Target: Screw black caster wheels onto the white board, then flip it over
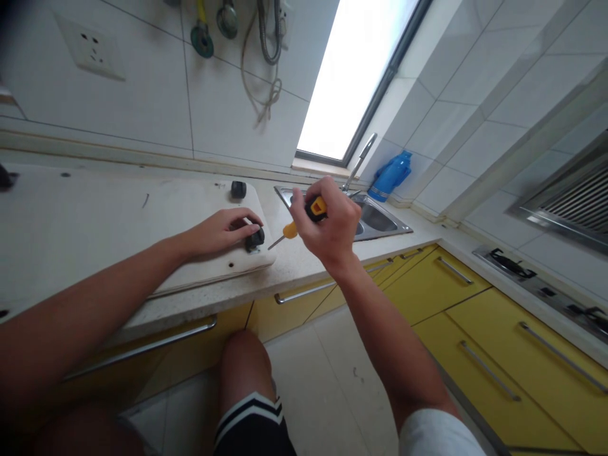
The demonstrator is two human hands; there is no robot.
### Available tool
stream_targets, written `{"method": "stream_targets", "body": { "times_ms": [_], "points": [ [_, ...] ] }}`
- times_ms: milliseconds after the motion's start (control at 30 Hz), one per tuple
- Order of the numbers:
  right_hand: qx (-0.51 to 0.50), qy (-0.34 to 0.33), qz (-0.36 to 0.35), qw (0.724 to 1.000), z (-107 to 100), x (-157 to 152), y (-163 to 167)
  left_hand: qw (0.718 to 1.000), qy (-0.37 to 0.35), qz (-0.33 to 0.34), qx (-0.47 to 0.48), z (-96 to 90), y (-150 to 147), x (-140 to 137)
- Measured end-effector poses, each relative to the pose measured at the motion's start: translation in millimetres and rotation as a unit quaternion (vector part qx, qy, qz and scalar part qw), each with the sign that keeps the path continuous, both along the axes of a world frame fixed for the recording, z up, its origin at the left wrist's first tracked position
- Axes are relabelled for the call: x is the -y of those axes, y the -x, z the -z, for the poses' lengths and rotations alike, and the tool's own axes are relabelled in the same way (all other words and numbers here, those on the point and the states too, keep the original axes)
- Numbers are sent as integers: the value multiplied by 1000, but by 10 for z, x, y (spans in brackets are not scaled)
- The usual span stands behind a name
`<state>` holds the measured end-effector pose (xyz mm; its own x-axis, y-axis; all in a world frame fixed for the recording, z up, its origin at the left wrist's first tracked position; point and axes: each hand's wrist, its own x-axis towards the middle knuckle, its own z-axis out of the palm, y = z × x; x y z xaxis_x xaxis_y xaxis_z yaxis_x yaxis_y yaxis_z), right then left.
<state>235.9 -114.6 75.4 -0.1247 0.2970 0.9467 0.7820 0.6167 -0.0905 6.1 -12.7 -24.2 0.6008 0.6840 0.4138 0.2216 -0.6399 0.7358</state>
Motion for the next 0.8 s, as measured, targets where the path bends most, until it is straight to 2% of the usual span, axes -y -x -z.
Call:
{"method": "stream_targets", "body": {
  "times_ms": [100,233,500,667,800],
  "points": [
    [5,-13,-18,1000,-26,3,129,1000,-8,-3,-3,-5,-1,-8],
    [53,0,-15,998,62,-61,274,1000,-19,-4,-2,-5,-3,-21],
    [45,7,-19,999,135,-169,333,1000,-20,12,-1,7,-13,-38],
    [29,21,4,999,117,-216,429,1000,-12,14,-1,-14,-15,-30],
    [60,58,70,994,40,-250,515,1000,-15,15,-6,-8,-12,-57]
  ]
}}
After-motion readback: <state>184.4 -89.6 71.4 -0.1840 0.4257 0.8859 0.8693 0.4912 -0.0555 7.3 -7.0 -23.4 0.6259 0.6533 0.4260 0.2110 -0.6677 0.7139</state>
